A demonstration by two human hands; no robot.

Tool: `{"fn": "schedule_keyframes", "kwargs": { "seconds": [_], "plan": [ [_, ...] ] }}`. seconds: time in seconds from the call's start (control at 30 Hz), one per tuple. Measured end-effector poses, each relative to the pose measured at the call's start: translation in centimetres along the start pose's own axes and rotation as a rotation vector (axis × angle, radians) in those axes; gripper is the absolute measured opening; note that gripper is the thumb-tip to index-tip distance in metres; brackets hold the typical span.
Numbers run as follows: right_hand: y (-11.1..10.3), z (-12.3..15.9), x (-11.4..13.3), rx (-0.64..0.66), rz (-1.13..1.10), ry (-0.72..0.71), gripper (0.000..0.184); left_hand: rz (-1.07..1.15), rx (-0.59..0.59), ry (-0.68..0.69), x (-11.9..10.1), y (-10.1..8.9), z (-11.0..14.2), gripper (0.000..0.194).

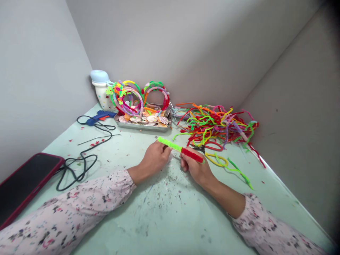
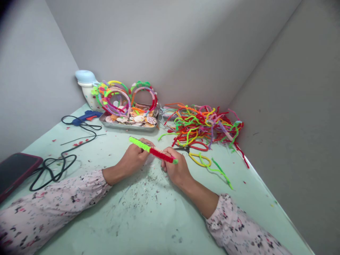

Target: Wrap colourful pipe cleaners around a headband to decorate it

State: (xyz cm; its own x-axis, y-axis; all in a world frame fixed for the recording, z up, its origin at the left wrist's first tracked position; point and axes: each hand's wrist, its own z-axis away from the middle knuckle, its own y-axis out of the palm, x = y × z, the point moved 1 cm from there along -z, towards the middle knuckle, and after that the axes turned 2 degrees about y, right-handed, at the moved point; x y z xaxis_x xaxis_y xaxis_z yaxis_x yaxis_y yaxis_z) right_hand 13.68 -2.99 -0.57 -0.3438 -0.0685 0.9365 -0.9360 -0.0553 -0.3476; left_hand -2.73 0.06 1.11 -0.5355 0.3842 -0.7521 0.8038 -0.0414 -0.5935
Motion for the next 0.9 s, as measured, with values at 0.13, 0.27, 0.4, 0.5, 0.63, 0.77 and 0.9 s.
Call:
{"fn": "schedule_keyframes", "kwargs": {
  "seconds": [0.13,0.27,0.4,0.5,0.63,0.77,0.9],
  "plan": [
    [-0.05,0.01,-0.11,0.010,0.009,-0.010,0.027,0.016,0.005,-0.041,-0.02,-0.09,-0.06,0.020],
    [-0.03,-0.21,-0.57,-0.002,0.003,-0.007,0.029,0.034,0.029,-0.061,-0.16,-0.29,0.04,0.020],
    [0.06,-0.29,-0.74,-0.002,-0.013,0.015,0.031,0.013,0.026,-0.037,-0.21,-0.53,0.09,0.021],
    [0.10,-0.20,-0.69,0.000,-0.025,0.015,0.030,0.010,0.052,-0.045,-0.04,-0.54,0.04,0.026],
    [0.10,-0.19,-0.77,-0.002,-0.011,0.014,0.030,0.019,0.065,-0.044,0.39,-0.28,-0.17,0.026],
    [0.08,-0.28,-0.88,0.002,0.005,0.000,0.029,-0.011,0.078,-0.046,0.68,-0.07,-0.36,0.028],
    [0.06,-0.33,-0.88,0.029,-0.021,0.000,0.029,0.048,0.083,-0.078,0.75,-0.24,-0.30,0.029]
  ]
}}
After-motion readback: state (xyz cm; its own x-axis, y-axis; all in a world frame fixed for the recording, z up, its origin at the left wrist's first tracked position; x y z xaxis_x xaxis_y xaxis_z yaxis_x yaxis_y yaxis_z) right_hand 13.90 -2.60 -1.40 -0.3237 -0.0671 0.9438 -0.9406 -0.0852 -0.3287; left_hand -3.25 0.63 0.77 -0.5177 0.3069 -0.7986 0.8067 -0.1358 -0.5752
